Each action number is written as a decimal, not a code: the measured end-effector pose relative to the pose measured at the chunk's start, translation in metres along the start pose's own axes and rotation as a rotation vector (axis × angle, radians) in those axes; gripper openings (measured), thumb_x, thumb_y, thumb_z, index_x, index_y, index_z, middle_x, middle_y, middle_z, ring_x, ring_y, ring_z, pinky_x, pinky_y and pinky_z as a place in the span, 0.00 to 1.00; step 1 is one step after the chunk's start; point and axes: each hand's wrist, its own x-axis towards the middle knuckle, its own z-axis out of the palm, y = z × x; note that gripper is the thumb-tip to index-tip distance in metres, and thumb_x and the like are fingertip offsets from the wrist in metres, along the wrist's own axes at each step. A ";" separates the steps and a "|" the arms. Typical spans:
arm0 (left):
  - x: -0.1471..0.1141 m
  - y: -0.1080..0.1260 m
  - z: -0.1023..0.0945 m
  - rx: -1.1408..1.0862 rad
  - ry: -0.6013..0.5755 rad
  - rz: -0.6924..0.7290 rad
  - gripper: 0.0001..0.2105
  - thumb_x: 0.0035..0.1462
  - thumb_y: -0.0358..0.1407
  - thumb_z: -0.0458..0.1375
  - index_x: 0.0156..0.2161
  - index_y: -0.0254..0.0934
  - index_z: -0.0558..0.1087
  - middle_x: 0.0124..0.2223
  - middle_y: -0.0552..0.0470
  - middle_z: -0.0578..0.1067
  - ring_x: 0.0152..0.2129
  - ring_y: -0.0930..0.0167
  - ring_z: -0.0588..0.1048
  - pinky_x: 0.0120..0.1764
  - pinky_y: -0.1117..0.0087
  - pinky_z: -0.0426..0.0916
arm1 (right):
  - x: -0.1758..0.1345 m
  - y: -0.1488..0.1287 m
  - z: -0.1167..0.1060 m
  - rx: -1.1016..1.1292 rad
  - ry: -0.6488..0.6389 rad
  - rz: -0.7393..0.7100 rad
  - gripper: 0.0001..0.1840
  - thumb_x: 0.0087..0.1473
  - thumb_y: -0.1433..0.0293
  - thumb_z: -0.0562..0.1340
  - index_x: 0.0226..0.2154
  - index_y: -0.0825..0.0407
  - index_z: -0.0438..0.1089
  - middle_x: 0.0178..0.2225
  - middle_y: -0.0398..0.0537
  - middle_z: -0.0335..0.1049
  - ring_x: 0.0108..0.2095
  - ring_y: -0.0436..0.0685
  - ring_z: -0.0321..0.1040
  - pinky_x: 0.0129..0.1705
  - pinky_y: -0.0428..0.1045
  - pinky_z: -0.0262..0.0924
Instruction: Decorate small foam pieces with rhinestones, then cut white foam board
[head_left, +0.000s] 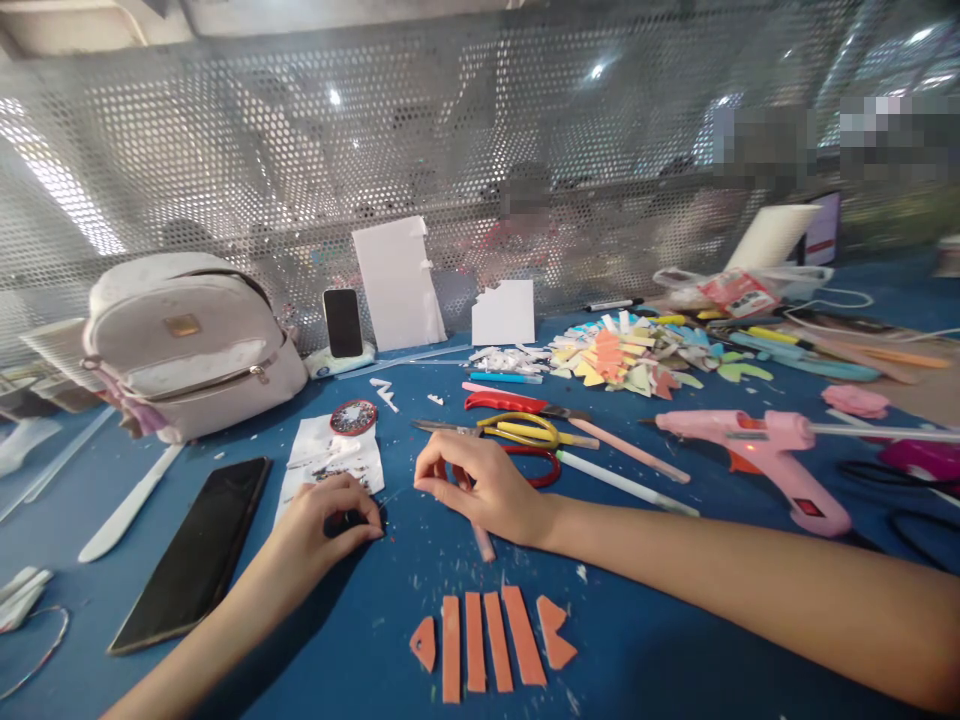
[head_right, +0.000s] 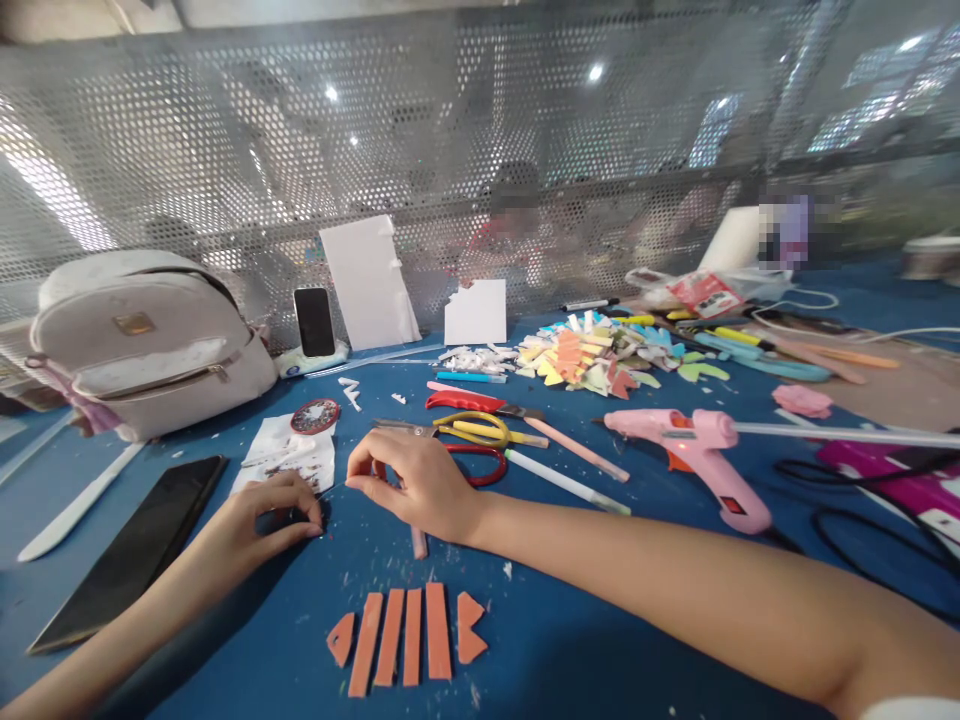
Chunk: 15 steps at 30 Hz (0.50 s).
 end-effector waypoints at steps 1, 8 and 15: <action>0.000 0.002 0.000 -0.005 0.006 0.005 0.08 0.58 0.35 0.60 0.29 0.40 0.79 0.31 0.50 0.78 0.28 0.67 0.73 0.32 0.69 0.65 | 0.000 0.000 0.000 -0.004 -0.003 0.002 0.06 0.65 0.69 0.60 0.35 0.52 0.68 0.31 0.43 0.70 0.29 0.48 0.65 0.29 0.43 0.59; -0.001 0.020 -0.005 -0.176 0.119 -0.121 0.08 0.58 0.37 0.59 0.29 0.39 0.77 0.30 0.50 0.80 0.29 0.65 0.78 0.36 0.66 0.72 | 0.000 0.000 -0.001 -0.001 -0.011 0.025 0.06 0.64 0.69 0.61 0.35 0.52 0.68 0.31 0.43 0.70 0.29 0.48 0.66 0.28 0.43 0.59; -0.009 0.022 0.002 -0.409 0.266 -0.123 0.02 0.53 0.33 0.65 0.30 0.38 0.76 0.30 0.52 0.79 0.29 0.69 0.78 0.36 0.70 0.75 | -0.003 -0.003 0.001 0.047 0.066 -0.002 0.05 0.60 0.72 0.61 0.32 0.53 0.67 0.27 0.40 0.66 0.24 0.47 0.60 0.27 0.43 0.57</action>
